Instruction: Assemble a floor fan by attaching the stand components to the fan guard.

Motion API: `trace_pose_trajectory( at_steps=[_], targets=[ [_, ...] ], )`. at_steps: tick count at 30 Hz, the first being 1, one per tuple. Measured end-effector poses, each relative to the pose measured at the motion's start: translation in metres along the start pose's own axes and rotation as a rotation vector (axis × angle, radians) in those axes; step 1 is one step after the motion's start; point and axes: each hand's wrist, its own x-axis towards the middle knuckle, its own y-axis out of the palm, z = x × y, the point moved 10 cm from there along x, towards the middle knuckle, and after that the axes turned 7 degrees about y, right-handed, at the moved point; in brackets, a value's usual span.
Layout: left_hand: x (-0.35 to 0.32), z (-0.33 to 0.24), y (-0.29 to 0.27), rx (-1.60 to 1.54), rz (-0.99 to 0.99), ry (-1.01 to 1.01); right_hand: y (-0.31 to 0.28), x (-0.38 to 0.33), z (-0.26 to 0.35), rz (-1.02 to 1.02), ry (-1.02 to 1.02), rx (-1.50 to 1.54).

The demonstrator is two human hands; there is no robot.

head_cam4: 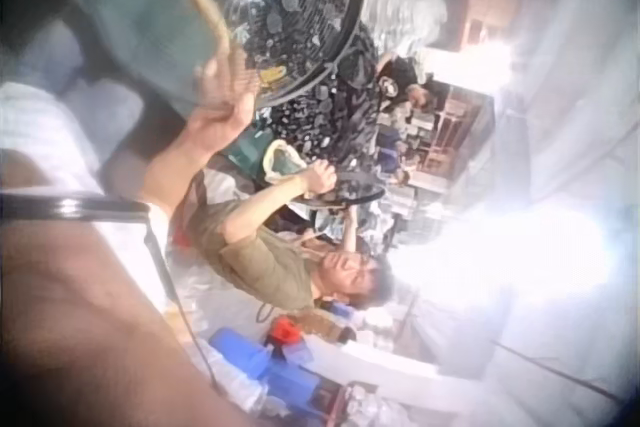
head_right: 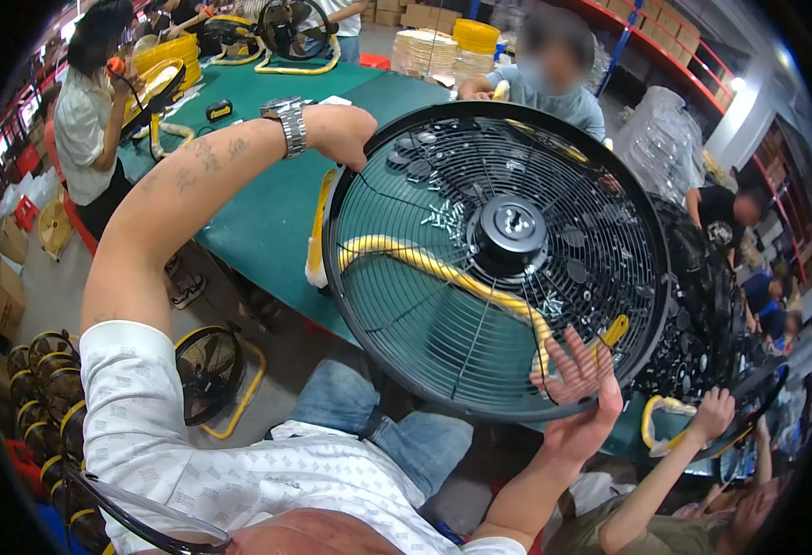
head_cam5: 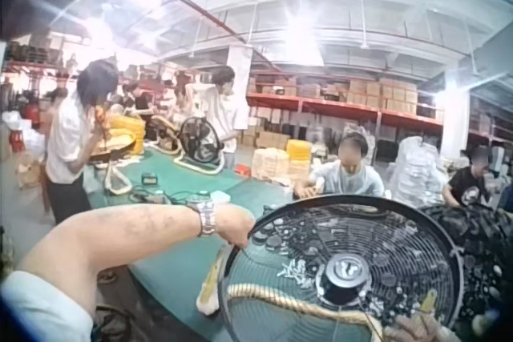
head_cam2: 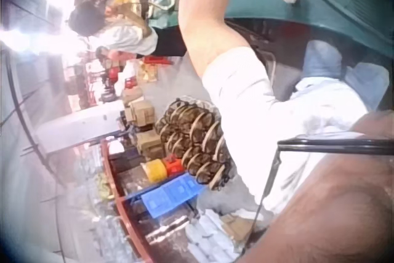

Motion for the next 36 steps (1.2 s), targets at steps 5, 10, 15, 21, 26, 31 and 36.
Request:
trace_pose_trajectory(
  at_steps=[5,10,15,21,26,31,36],
  targets=[
    [-0.011,-0.010,0.014,-0.033,0.000,0.064,0.000,-0.020,-0.002,-0.008,0.001,-0.032],
    [-0.012,-0.011,0.023,-0.004,0.030,0.064,-0.006,-0.025,-0.009,-0.051,0.014,-0.041],
    [-0.009,-0.011,0.025,0.016,0.040,0.066,-0.009,-0.026,-0.017,-0.029,0.016,-0.011],
    [-0.005,-0.012,0.029,-0.001,0.093,0.077,-0.013,-0.028,-0.022,-0.046,0.007,0.013],
    [-0.001,-0.004,0.032,0.000,0.056,0.077,-0.009,-0.025,-0.024,-0.036,0.006,0.018],
    [-0.002,0.005,0.034,0.039,0.053,0.051,-0.005,-0.027,-0.036,-0.035,0.027,0.004],
    [0.010,-0.037,-0.021,0.103,-0.326,0.073,-0.010,-0.027,-0.038,-0.083,0.011,0.006]
  ],
)
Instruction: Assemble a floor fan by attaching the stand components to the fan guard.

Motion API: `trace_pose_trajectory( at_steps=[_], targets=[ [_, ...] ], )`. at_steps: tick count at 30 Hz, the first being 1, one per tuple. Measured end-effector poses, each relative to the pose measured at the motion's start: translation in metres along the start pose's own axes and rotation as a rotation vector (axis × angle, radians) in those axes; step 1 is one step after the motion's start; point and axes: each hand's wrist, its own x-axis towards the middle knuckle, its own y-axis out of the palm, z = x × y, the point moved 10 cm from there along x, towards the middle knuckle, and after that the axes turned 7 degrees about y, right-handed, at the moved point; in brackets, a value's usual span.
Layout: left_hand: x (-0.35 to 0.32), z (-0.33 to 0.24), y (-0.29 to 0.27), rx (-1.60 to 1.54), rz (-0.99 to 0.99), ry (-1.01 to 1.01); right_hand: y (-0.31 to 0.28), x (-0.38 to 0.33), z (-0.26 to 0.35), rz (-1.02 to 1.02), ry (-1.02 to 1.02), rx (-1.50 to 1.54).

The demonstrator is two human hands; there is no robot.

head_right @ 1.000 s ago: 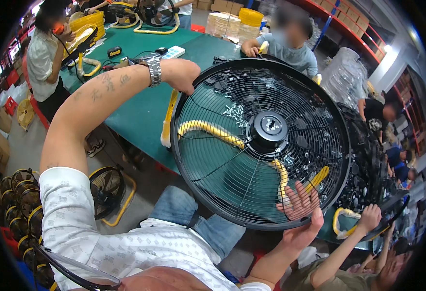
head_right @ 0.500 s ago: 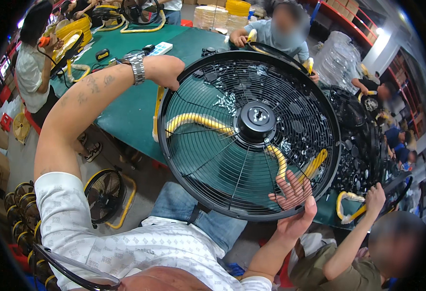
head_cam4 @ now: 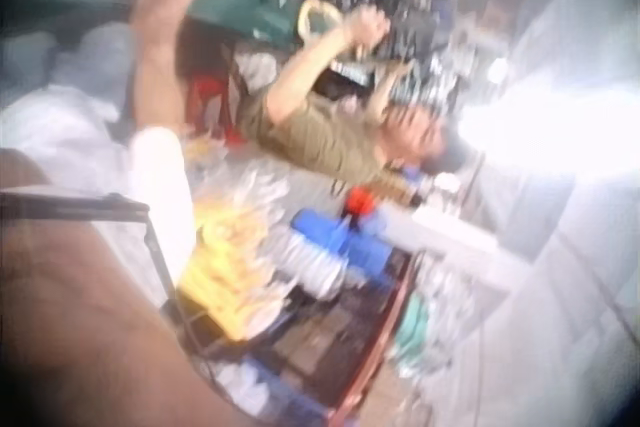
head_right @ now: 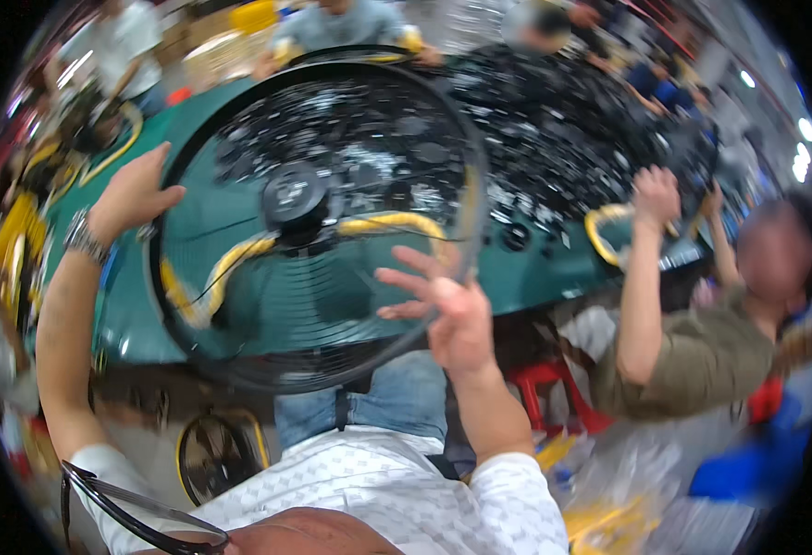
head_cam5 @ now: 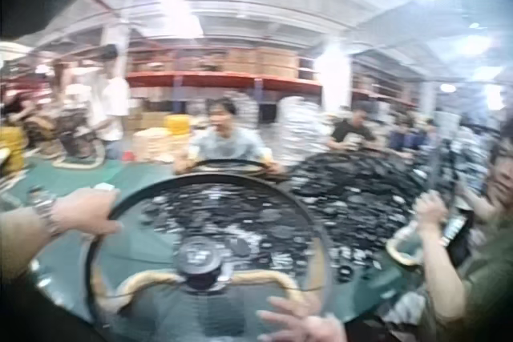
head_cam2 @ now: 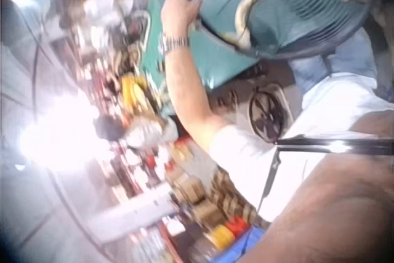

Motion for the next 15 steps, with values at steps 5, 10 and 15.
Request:
trace_pose_trajectory(
  at_steps=[5,10,15],
  targets=[
    [0.058,-0.163,-0.061,-0.239,-0.467,0.629,0.001,-0.004,-0.005,-0.012,0.024,0.018],
    [0.098,-0.310,-0.066,-0.143,-0.479,1.057,0.003,-0.006,-0.010,0.031,0.048,0.045],
    [0.136,-0.353,-0.027,-0.173,0.088,1.118,-0.002,-0.006,-0.015,0.057,0.078,0.055]
  ],
)
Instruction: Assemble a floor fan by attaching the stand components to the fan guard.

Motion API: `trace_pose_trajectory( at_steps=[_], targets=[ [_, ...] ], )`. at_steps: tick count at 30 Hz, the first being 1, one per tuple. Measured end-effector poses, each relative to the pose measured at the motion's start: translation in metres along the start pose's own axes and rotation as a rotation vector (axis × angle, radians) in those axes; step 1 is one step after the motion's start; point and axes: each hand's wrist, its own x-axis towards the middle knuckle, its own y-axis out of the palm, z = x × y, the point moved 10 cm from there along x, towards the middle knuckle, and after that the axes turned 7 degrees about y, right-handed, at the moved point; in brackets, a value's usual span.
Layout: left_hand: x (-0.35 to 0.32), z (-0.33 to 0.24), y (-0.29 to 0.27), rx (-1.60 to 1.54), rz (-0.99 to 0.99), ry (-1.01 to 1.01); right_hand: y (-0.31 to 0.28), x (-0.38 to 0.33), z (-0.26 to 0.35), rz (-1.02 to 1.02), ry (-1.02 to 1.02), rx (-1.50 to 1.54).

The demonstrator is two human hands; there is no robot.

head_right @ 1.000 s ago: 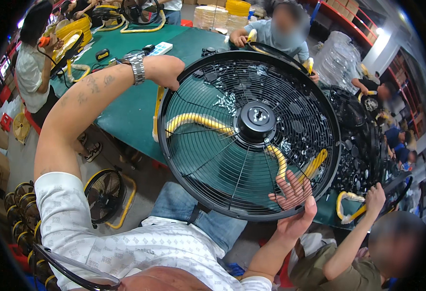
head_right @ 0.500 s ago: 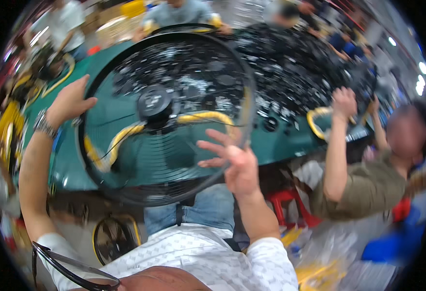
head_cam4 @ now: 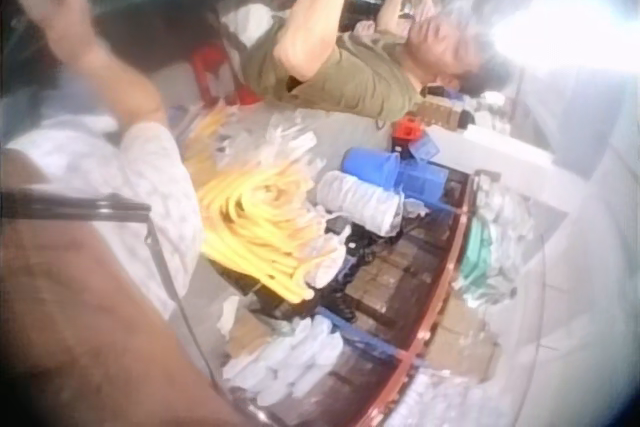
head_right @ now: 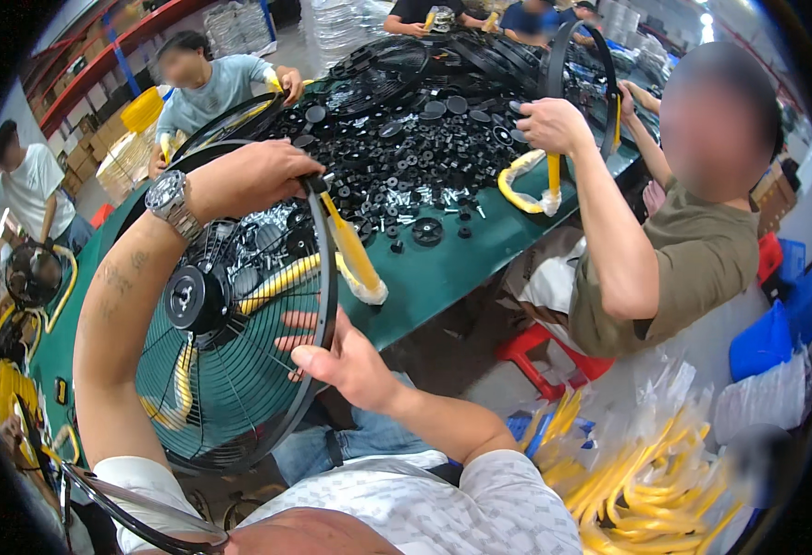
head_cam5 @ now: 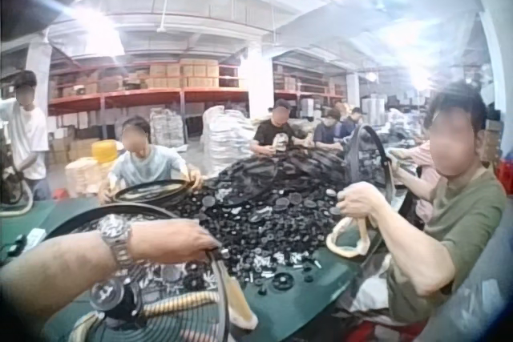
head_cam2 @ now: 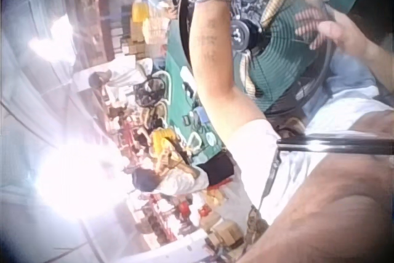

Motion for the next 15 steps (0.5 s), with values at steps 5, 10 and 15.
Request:
trace_pose_trajectory(
  at_steps=[5,10,15],
  targets=[
    [-0.005,-0.007,-0.011,0.040,-0.210,0.183,-0.003,-0.004,0.001,0.049,0.008,-0.065],
    [-0.009,-0.005,-0.012,0.024,-0.249,0.177,-0.062,0.005,0.074,-0.308,-0.276,-0.632],
    [-0.011,-0.014,-0.023,0.046,-0.346,0.185,-0.077,0.050,0.162,-0.404,-0.756,-0.859]
  ],
)
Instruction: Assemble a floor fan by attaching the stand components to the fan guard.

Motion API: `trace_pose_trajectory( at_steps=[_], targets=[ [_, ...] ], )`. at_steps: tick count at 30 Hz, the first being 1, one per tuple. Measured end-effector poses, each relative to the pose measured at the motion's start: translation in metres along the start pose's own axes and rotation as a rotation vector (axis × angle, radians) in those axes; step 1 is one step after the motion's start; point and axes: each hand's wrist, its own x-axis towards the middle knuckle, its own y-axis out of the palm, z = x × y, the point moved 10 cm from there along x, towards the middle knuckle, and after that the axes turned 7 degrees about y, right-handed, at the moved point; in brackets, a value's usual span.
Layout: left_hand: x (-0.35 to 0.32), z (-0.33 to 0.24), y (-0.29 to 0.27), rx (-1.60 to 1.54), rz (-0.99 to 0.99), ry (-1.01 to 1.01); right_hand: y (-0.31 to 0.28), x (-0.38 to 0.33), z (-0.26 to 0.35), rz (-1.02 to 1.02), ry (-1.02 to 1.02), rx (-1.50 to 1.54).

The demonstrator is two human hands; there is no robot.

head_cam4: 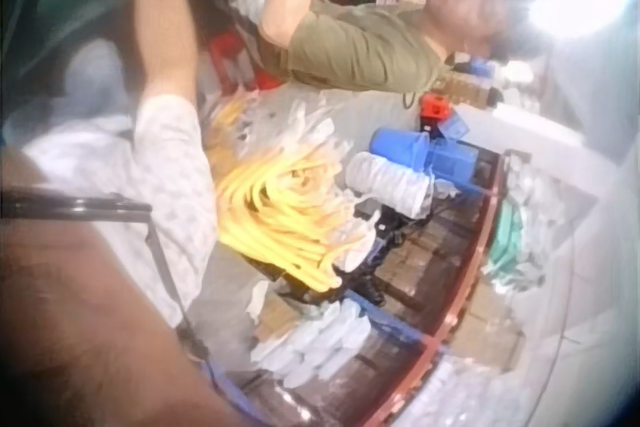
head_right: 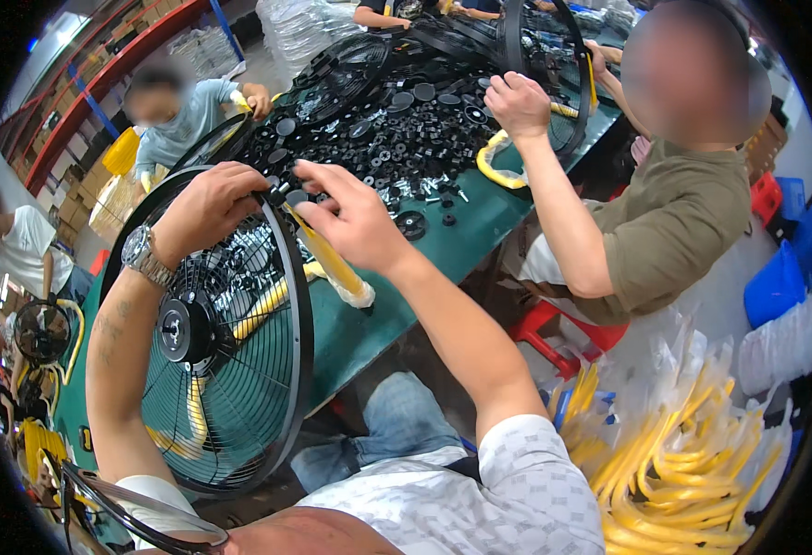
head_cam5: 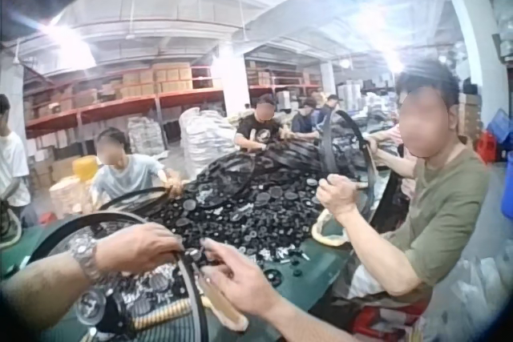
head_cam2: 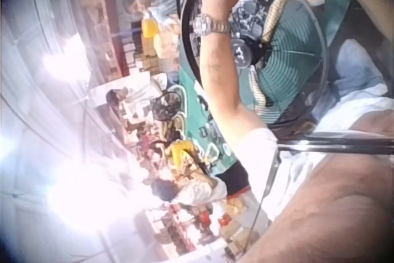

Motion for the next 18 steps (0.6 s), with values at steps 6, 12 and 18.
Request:
trace_pose_trajectory(
  at_steps=[6,12,18],
  targets=[
    [-0.002,0.004,0.000,-0.003,-0.033,-0.050,0.037,0.030,-0.009,0.317,0.050,0.070],
    [-0.001,0.006,0.008,-0.008,-0.005,-0.061,0.037,0.029,-0.019,0.297,0.141,0.035],
    [0.001,0.002,0.005,0.005,-0.028,-0.045,0.029,0.021,-0.062,0.279,0.359,0.410]
  ],
)
